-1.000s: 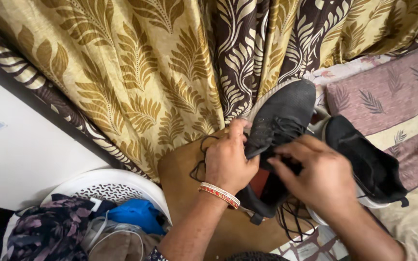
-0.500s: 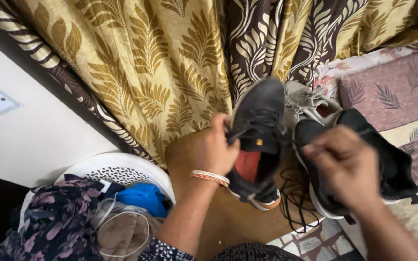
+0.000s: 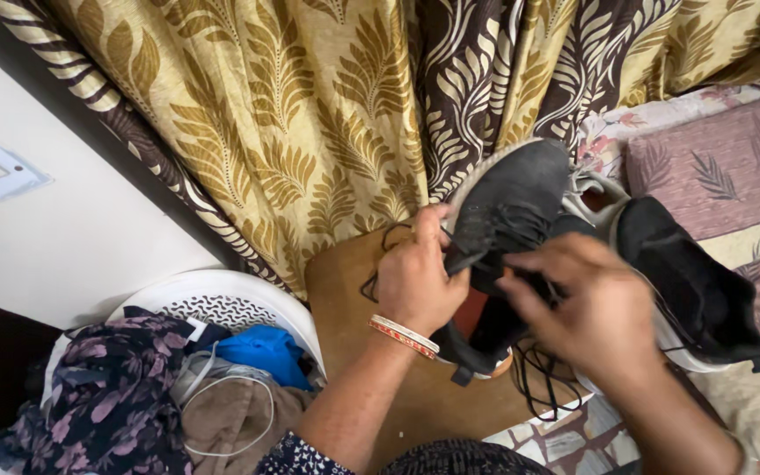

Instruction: The person removes the laces from sneakers and threads the laces back through the eyelets of the shoes, working one shoe at a time on a board placed on a bed. They pull the laces tight and set finished shoes aside while handling other pairs.

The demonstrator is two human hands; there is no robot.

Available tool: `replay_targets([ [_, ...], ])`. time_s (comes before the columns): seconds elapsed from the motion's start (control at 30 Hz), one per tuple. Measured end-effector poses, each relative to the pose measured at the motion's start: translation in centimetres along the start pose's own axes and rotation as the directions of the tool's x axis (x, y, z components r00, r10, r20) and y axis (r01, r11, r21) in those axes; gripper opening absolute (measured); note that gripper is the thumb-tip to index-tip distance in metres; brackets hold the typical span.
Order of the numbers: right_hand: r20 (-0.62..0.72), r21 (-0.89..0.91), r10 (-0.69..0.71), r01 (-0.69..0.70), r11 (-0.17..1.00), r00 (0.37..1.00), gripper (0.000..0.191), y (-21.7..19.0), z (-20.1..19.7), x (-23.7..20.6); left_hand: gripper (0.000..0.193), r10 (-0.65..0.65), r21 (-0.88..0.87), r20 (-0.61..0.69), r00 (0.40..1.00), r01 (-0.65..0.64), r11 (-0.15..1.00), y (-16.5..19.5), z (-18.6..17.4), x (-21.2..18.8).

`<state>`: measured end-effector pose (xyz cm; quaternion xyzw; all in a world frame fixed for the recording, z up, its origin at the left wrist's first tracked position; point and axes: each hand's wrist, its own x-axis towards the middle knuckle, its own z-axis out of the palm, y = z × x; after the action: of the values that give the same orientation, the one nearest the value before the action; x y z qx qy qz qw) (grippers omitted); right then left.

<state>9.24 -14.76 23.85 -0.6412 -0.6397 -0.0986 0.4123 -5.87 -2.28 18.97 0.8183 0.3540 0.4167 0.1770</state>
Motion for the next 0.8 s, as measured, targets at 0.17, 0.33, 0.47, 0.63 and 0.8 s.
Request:
replay_targets([
  [0.17, 0.031, -0.133, 0.012, -0.008, 0.991, 0.999, 0.014, -1.7, 1.8, 0.3, 0.068, 0.031, -0.066, -0.013, 0.999, -0.032, 0.997, 0.7, 0.1, 0.0],
  [0.33, 0.015, -0.124, 0.267, -0.263, 0.957, 0.964, 0.016, 3.2, 0.3, -1.8, 0.073, -0.15, -0.074, 0.014, 0.989, 0.151, 0.986, -0.7, -0.3, 0.2],
  [0.47, -0.133, 0.051, 0.348, -0.344, 0.938, 0.928, 0.007, 10.6, -2.5, -3.0, 0.072, -0.103, -0.046, -0.172, 0.98, 0.096, 0.994, -3.0, -1.4, 0.2],
  [0.63, 0.059, -0.421, 0.528, -0.458, 0.783, 0.847, 0.014, 13.1, -4.1, -2.4, 0.064, -0.183, -0.1, -0.205, 0.962, 0.165, 0.981, -3.9, -1.6, -0.2],
  [0.8, 0.034, -0.365, 0.374, -0.337, 0.868, 0.927, 0.026, 7.4, -2.3, -1.9, 0.061, -0.112, -0.15, -0.222, 0.969, 0.08, 0.985, -3.3, -1.2, -0.5],
])
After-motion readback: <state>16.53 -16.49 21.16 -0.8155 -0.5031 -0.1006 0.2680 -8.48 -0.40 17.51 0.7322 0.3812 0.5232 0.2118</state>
